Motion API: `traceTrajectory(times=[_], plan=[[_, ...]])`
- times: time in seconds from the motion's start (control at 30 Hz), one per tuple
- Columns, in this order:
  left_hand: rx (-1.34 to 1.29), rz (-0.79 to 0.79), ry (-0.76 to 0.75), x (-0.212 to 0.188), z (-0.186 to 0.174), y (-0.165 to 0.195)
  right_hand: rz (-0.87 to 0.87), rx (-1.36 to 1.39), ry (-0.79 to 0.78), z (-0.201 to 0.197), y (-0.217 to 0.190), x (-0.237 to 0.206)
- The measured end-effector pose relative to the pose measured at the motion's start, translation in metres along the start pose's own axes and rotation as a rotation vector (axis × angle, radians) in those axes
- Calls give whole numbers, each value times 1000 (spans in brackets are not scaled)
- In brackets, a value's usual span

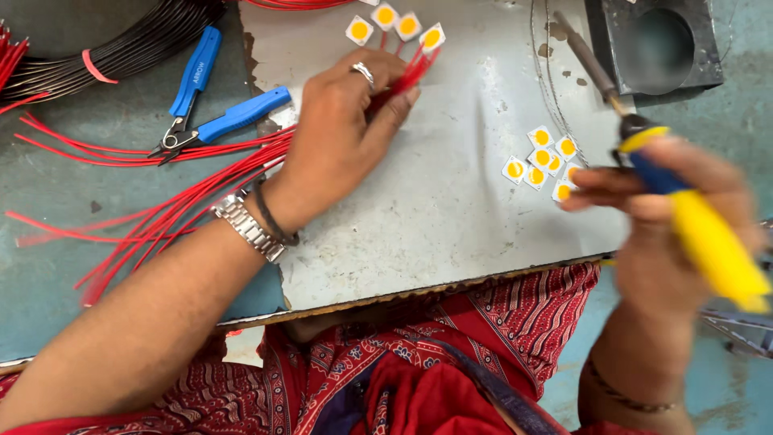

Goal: The person sits at a low workbench and solders red wire ends onto the terminals of small LED chips using a soldering iron, dipping wires in flux from a small container and placing finished LED chips aside. At the end the person gathers and sorts black wires and reaches for a phone.

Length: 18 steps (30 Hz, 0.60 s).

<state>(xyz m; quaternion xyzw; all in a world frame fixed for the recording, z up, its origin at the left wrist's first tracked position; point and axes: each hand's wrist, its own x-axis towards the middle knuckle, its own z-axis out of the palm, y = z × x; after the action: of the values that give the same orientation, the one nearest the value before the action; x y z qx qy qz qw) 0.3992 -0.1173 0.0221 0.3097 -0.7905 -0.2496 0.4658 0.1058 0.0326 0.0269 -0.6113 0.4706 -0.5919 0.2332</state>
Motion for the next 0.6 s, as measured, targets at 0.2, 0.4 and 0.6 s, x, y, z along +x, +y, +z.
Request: traceTrajectory(times=[0.2, 0.4, 0.6], plan=[[110, 288, 154, -2, 4, 13, -4, -318, -185, 51, -6, 14], [-155, -78, -219, 9, -4, 21, -50, -169, -262, 62, -2, 29], [-163, -120, -386, 9, -8, 10, -34, -348, -302, 69, 7, 39]])
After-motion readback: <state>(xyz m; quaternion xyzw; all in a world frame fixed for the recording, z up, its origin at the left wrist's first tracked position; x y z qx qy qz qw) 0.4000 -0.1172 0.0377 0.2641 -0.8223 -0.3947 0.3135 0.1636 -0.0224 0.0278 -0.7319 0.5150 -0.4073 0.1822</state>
